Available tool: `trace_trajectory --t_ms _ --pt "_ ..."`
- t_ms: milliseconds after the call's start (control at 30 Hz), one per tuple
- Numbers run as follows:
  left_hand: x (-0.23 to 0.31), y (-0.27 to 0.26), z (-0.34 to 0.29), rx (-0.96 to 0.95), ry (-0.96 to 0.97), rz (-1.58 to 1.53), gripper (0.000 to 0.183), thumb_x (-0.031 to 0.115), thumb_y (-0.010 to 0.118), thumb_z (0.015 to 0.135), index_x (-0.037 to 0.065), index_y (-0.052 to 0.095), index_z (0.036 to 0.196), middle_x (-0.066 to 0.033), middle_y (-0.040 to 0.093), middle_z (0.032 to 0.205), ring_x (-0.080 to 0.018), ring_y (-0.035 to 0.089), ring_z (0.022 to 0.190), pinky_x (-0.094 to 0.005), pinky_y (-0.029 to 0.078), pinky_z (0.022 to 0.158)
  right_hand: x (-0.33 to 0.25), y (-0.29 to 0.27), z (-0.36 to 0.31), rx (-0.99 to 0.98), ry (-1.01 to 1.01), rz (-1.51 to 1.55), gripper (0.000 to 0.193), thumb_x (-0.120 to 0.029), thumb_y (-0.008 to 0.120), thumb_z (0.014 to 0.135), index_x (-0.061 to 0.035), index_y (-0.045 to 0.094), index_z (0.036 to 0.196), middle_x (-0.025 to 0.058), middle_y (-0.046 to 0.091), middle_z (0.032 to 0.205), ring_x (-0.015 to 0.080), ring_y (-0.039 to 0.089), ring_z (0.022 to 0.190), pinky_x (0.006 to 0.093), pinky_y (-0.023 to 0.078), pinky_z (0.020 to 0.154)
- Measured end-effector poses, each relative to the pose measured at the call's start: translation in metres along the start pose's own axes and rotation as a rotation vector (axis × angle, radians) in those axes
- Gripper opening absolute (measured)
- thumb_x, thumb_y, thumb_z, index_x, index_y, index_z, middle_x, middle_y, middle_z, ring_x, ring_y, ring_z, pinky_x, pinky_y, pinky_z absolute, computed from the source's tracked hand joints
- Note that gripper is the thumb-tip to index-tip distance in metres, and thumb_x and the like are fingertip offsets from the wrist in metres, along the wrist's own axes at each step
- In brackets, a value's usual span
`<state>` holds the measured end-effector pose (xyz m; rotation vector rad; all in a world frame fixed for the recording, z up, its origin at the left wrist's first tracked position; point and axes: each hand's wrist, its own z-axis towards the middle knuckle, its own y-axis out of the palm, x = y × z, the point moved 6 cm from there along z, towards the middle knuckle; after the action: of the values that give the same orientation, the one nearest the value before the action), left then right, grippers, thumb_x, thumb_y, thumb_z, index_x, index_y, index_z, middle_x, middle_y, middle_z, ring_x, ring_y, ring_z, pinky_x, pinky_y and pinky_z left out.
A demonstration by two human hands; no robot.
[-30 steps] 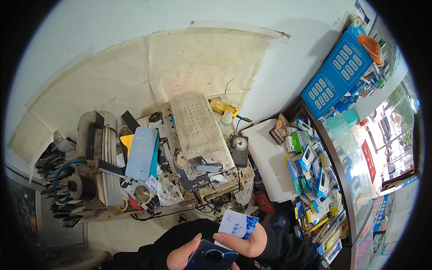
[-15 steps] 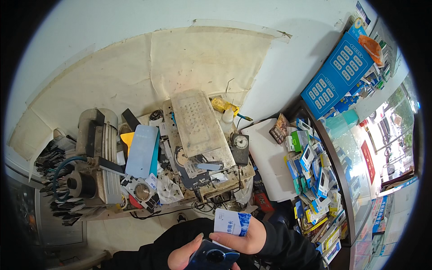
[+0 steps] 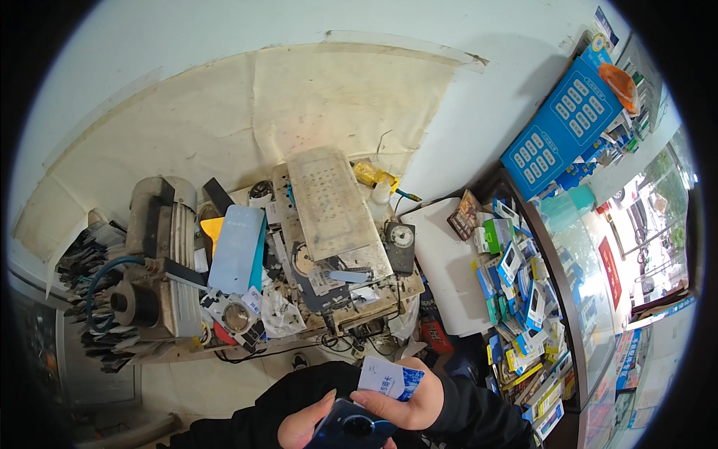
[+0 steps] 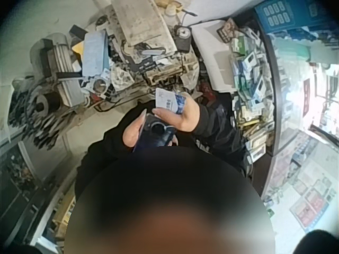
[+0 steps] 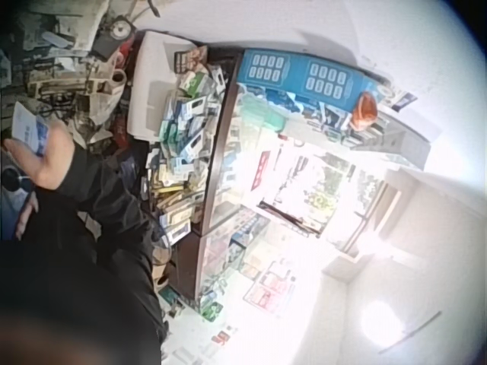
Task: The person holds a blue smartphone and applies a small amount of adhesive from a bottle to the back of the device. They then press a white card against the adhesive area and rub it to spread the substance. The person continues to rub the card on the phone's back and then removes the card, leaving the adhesive applied.
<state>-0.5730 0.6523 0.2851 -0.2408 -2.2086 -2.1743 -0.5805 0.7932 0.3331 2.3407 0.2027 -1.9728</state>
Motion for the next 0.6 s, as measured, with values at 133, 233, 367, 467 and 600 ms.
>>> trace_trajectory --t_ms 133,233,367,467,600 --pt "-0.001 -0.007 -0.007 0.069 -0.014 -0.050 0.076 0.062 0.023 0.102 0.001 0.028 0.149 -0.0301 0.055 0.130 -0.0355 0.059 0.116 -0.0445 0.043 0.104 0.000 0.001 -0.005 0.043 -0.016 0.016 0.020 -0.013 0.069 0.094 0.0000 0.065 0.079 0.0095 0.064 0.065 0.0173 0.060 0.055 0.0302 0.044 0.053" --pt "-0.002 -0.011 -0.012 0.121 -0.072 -0.065 0.081 0.065 0.021 0.101 0.003 0.022 0.152 -0.0314 0.050 0.137 -0.0356 0.056 0.124 -0.0446 0.038 0.111 0.001 0.002 -0.008 0.083 -0.007 0.053 0.018 -0.012 0.068 0.094 -0.0003 0.066 0.080 0.0099 0.064 0.065 0.0180 0.061 0.056 0.0307 0.044 0.053" --pt "-0.006 -0.011 -0.013 0.174 -0.115 -0.031 0.084 0.067 0.019 0.100 0.000 0.026 0.151 -0.0313 0.050 0.137 -0.0360 0.055 0.124 -0.0448 0.037 0.111 0.001 0.001 -0.011 0.073 -0.030 0.047 0.017 -0.011 0.067 0.094 -0.0002 0.067 0.081 0.0107 0.065 0.067 0.0190 0.062 0.057 0.0310 0.044 0.053" --pt "-0.002 0.001 -0.004 0.005 -0.003 -0.029 0.071 0.056 0.023 0.105 -0.002 0.039 0.142 -0.0244 0.063 0.119 -0.0329 0.066 0.101 -0.0423 0.053 0.089 0.002 0.000 -0.014 0.059 -0.014 0.078 0.016 -0.010 0.067 0.094 0.0004 0.068 0.083 0.0116 0.066 0.068 0.0207 0.063 0.057 0.0315 0.044 0.052" --pt "-0.007 0.002 -0.001 0.026 -0.055 -0.316 0.068 0.054 0.024 0.106 -0.001 0.038 0.143 -0.0201 0.061 0.123 -0.0295 0.065 0.102 -0.0394 0.053 0.089 -0.002 0.001 -0.017 0.052 -0.115 0.028 0.012 -0.008 0.067 0.093 0.0018 0.069 0.086 0.0134 0.066 0.068 0.0242 0.064 0.058 0.0320 0.044 0.052"
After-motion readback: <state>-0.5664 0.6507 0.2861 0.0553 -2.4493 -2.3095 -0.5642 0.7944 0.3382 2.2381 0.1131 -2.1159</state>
